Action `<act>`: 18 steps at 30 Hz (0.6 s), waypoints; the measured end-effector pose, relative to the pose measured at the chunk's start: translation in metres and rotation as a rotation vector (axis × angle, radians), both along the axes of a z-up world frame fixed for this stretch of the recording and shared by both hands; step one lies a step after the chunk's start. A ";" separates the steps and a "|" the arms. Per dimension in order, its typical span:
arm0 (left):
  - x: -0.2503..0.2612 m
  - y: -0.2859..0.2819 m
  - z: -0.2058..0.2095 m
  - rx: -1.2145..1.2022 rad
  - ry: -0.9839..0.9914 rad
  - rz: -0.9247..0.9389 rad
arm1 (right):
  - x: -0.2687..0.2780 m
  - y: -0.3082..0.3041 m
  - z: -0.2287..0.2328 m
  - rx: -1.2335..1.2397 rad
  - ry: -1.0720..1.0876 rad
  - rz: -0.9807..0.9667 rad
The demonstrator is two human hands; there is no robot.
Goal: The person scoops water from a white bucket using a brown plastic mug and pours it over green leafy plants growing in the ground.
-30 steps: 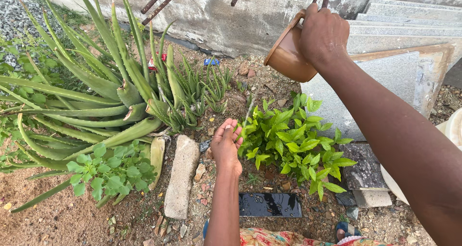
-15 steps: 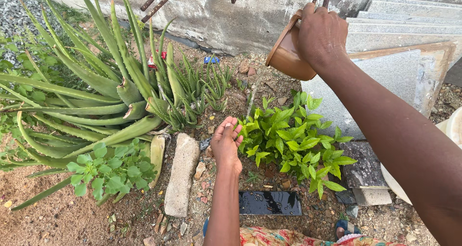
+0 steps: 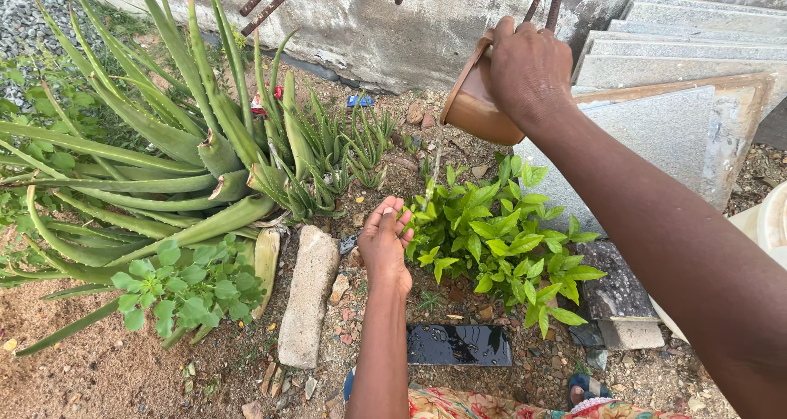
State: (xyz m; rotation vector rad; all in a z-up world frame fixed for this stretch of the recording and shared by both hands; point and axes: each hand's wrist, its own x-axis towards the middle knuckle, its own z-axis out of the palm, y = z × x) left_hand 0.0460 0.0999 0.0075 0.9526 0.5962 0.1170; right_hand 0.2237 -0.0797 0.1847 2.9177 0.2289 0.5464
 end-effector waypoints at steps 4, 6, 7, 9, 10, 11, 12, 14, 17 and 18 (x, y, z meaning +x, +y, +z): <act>-0.001 0.001 0.000 0.006 0.004 0.000 | -0.006 0.005 0.000 -0.018 0.003 0.007; -0.001 0.001 0.000 0.011 0.010 -0.001 | -0.007 0.008 0.001 -0.009 0.051 -0.016; -0.001 0.001 0.000 0.005 0.007 0.001 | -0.008 0.008 0.001 -0.008 0.046 -0.009; -0.001 0.000 0.000 -0.006 0.001 0.006 | -0.009 0.007 -0.001 -0.006 0.034 0.005; 0.000 0.000 -0.001 -0.004 0.000 0.006 | -0.009 0.006 -0.003 -0.015 0.021 0.010; 0.000 0.000 -0.001 -0.002 0.000 0.006 | -0.008 0.005 -0.004 -0.025 0.007 0.014; 0.000 0.000 -0.002 0.000 -0.001 0.005 | -0.007 0.005 -0.005 -0.035 -0.007 0.019; 0.001 0.000 -0.003 0.001 -0.005 0.004 | -0.006 0.005 -0.005 -0.022 0.039 -0.006; 0.001 -0.001 -0.003 0.009 0.003 0.001 | -0.008 0.003 -0.005 -0.017 0.041 -0.015; 0.001 -0.001 -0.003 0.013 0.008 -0.001 | -0.009 0.002 -0.004 -0.017 0.030 -0.012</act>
